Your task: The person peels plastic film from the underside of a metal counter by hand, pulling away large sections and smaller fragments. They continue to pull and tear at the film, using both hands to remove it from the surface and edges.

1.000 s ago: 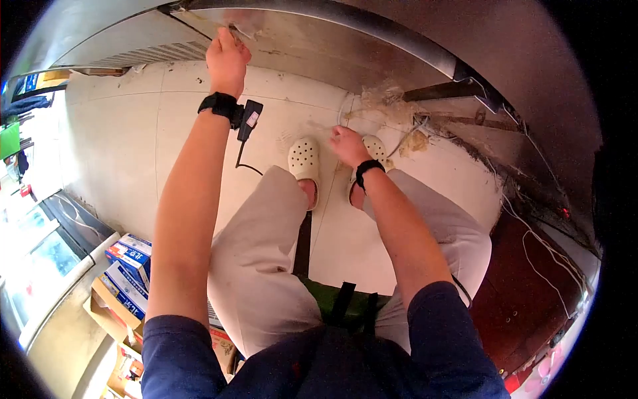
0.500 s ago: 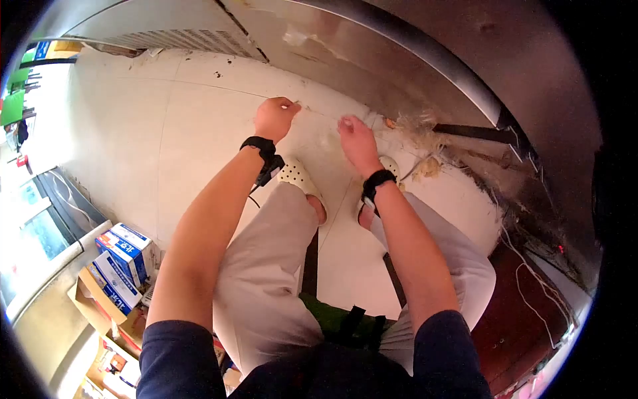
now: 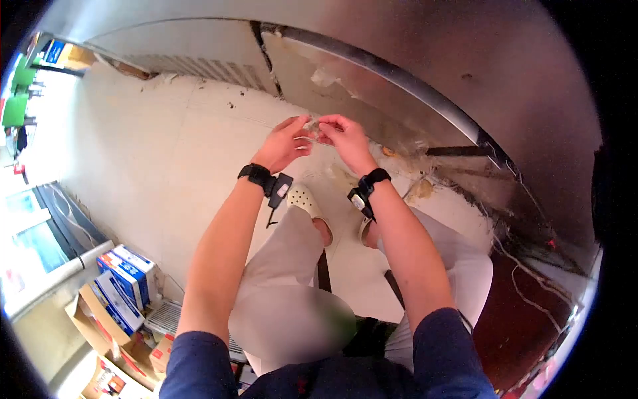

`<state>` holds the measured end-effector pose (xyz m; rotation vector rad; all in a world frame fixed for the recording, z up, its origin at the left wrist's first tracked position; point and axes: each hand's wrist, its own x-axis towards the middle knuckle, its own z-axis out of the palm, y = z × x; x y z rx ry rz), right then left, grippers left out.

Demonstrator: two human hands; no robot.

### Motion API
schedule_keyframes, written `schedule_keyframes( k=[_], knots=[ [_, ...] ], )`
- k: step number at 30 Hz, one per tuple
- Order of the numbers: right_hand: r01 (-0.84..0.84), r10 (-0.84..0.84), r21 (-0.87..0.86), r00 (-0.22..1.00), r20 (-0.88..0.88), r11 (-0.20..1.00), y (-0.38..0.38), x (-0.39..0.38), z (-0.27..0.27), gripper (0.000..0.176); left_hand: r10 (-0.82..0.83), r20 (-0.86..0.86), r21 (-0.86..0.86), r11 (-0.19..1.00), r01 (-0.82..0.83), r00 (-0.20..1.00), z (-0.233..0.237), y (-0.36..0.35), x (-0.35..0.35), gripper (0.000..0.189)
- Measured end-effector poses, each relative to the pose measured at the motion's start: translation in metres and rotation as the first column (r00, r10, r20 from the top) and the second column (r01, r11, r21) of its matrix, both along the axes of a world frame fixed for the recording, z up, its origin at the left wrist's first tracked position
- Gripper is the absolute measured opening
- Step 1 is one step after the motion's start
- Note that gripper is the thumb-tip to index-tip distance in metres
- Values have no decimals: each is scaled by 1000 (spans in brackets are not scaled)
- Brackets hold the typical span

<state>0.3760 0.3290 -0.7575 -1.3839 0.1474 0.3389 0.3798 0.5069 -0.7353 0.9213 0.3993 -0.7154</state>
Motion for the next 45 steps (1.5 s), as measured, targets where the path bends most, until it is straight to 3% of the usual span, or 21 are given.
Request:
schedule_keyframes(
  k=[1,2,4,6,8,9,10,11,12,14,17,24,30,32,38,41,45],
  knots=[
    [-82,80,-112,997,-18,990,-2,-3,1,25,-54,35,321,946,40,998,8,1,2,38],
    [-175,170,-224,985,-39,959,-5,1,3,29,-63,57,317,947,42,996,16,-1,9,38],
    [-116,111,-207,993,-34,972,-4,18,25,32,-70,242,572,816,-84,968,35,0,20,39],
    [-8,-8,-158,995,-102,987,-1,20,44,37,-75,338,557,820,-135,938,52,-8,30,37],
    [93,-113,-121,978,-176,988,1,26,63,42,-181,512,615,759,-212,839,69,-23,42,38],
    [88,-107,-115,979,-172,990,3,30,72,42,-179,515,618,755,-219,838,73,-29,48,38],
    [109,-47,200,956,-289,974,3,35,81,39,-160,523,625,740,-249,837,77,-36,54,38],
    [159,46,489,923,-381,858,4,39,84,36,-143,528,631,725,-275,837,79,-39,59,38],
    [161,45,492,924,-380,856,5,43,76,36,-147,529,633,724,-273,836,76,-39,65,38],
    [237,29,627,923,-383,742,10,50,52,27,-259,514,769,561,-306,818,63,-40,76,33],
    [225,-12,669,952,-306,709,18,52,52,20,-224,625,674,639,-372,748,78,-51,69,27],
    [256,-129,580,959,-252,773,34,52,39,13,-53,581,552,759,-345,812,69,-55,62,26],
    [330,-202,516,936,-289,790,49,49,30,14,-214,666,677,576,-459,714,42,-47,70,24],
    [294,-178,510,948,-265,808,48,49,23,15,-423,660,751,343,-564,621,44,-42,73,26],
    [207,-108,548,972,-209,810,45,44,16,18,-628,479,877,327,-351,613,71,-32,84,28],
    [208,-104,526,970,-221,824,46,40,22,20,-507,498,862,375,-340,704,83,-42,72,29],
    [225,-149,441,968,-201,869,37,41,35,27,-430,603,787,461,-411,672,47,-38,72,30]
  ],
)
